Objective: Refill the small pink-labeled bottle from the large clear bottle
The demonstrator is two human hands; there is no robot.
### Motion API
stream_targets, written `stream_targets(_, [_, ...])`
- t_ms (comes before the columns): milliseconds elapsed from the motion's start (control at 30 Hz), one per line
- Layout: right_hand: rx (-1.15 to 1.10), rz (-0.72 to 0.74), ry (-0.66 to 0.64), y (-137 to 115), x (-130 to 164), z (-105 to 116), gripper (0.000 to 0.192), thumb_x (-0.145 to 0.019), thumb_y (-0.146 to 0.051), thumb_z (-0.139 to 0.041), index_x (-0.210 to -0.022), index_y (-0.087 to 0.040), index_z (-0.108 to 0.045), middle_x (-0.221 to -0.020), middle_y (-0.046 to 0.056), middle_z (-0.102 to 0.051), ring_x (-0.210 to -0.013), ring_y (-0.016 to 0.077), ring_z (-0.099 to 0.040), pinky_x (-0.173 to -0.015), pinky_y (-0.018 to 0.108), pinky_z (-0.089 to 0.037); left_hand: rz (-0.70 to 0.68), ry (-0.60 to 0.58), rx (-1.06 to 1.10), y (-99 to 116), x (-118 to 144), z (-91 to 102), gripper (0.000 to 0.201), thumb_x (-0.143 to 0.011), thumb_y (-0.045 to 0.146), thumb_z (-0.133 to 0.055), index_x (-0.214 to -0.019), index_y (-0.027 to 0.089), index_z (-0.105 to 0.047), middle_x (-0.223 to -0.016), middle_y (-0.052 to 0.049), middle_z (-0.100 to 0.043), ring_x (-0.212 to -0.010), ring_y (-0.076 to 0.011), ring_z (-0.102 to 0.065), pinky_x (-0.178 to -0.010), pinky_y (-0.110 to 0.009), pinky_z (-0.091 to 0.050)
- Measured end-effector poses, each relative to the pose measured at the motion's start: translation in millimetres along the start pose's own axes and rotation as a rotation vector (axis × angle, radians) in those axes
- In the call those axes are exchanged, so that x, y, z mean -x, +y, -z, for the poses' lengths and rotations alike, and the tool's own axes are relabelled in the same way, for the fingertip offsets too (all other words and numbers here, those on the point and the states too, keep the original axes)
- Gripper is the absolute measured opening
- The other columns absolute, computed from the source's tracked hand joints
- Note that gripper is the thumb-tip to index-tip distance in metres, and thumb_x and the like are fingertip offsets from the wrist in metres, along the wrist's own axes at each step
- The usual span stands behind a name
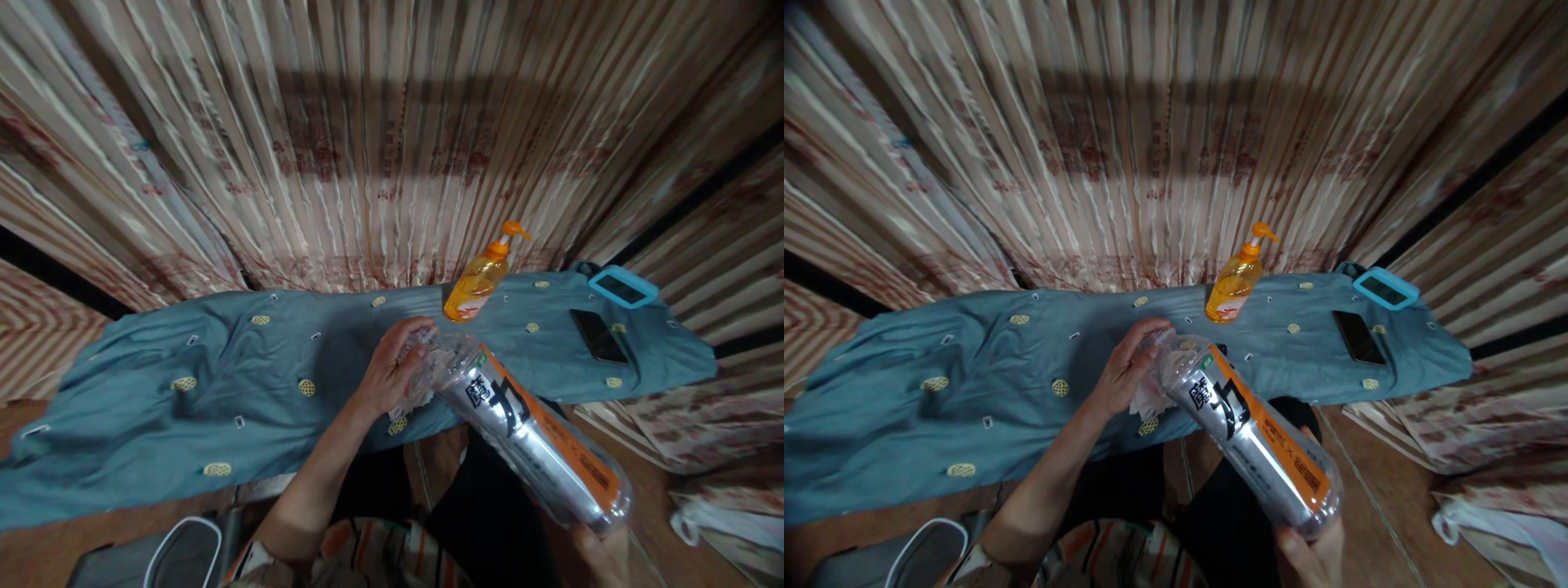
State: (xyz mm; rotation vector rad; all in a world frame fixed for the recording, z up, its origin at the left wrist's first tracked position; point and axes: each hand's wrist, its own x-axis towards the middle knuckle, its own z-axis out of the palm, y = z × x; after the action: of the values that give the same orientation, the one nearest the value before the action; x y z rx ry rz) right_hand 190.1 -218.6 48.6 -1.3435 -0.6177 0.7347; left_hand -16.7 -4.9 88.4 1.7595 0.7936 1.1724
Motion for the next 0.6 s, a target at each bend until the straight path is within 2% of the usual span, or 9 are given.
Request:
stream_targets(67, [-0.010, 0.012, 0.017, -0.6, -5.5, -3.3, 0.078, -0.083, -0.055, -0.077, -0.150, -0.024, -0.053, -0.136, 0.012, -0.066, -0.124, 0.0296, -0.065, -0.097, 0.043, -0.058, 0.008, -0.003, 0.009, -1.5, 0.6, 0.1, 0.049, -0.103, 0.063, -0.053, -0.134, 0.028, -0.066, -0.134, -0.008, -0.073, -0.131, -0.0309, -0.066, -0.119, -0.046, -0.048])
stream_targets(167, [-0.030, 0.030, 0.025, -5.4, -14.9, -8.7, 0.069, -0.082, -0.046, -0.078, -0.145, -0.025, -0.058, -0.126, 0.010, -0.069, -0.105, 0.0245, -0.067, -0.079, 0.034, -0.058, -0.005, 0.003, 0.054, -8.3, 3.7, 1.1, 0.053, -0.101, 0.059, -0.059, -0.144, 0.028, -0.059, -0.145, -0.010, -0.067, -0.139, -0.0323, -0.061, -0.123, -0.049, -0.045])
stream_targets(267, [-0.059, 0.040, 0.002, -9.7, -24.2, -12.5, 0.065, -0.079, -0.046, -0.078, -0.139, -0.026, -0.063, -0.126, 0.009, -0.067, -0.092, 0.0196, -0.062, -0.064, 0.026, -0.051, -0.025, 0.035, 0.062, -21.2, 10.6, 1.6, 0.069, -0.095, 0.054, -0.071, -0.153, 0.026, -0.048, -0.159, -0.013, -0.056, -0.151, -0.0355, -0.051, -0.129, -0.053, -0.039])
stream_targets(333, [-0.080, 0.036, -0.007, -9.2, -30.3, -12.1, 0.062, -0.080, -0.046, -0.076, -0.138, -0.026, -0.064, -0.125, 0.008, -0.066, -0.086, 0.0175, -0.060, -0.062, 0.026, -0.050, -0.021, 0.038, 0.044, -31.7, 16.8, -0.4, 0.079, -0.089, 0.053, -0.078, -0.155, 0.025, -0.045, -0.162, -0.015, -0.052, -0.153, -0.0376, -0.048, -0.131, -0.056, -0.035])
stream_targets(433, [-0.106, 0.033, -0.015, -3.8, -39.4, -6.3, 0.060, -0.078, -0.046, -0.076, -0.133, -0.026, -0.066, -0.113, 0.007, -0.067, -0.077, 0.0181, -0.060, -0.057, 0.029, -0.052, 0.015, 0.081, 0.049, -45.8, 26.4, -7.4, 0.090, -0.084, 0.055, -0.082, -0.157, 0.024, -0.039, -0.165, -0.017, -0.047, -0.157, -0.0381, -0.044, -0.134, -0.058, -0.030])
stream_targets(500, [-0.117, 0.034, -0.021, 0.0, -44.6, -0.5, 0.057, -0.074, -0.046, -0.078, -0.126, -0.025, -0.069, -0.106, 0.008, -0.069, -0.074, 0.0195, -0.060, -0.054, 0.030, -0.052, 0.066, 0.089, 0.047, -52.5, 31.3, -13.2, 0.100, -0.079, 0.054, -0.088, -0.159, 0.025, -0.035, -0.165, -0.017, -0.047, -0.156, -0.0374, -0.045, -0.133, -0.057, -0.034])
stream_targets(600, [-0.128, 0.029, -0.013, 1.4, -48.1, 7.8, 0.055, -0.073, -0.046, -0.077, -0.124, -0.025, -0.071, -0.114, 0.010, -0.070, -0.076, 0.0195, -0.061, -0.053, 0.029, -0.052, 0.122, 0.080, 0.030, -59.0, 34.9, -20.0, 0.106, -0.073, 0.049, -0.094, -0.158, 0.025, -0.035, -0.162, -0.017, -0.049, -0.153, -0.0374, -0.049, -0.130, -0.057, -0.039])
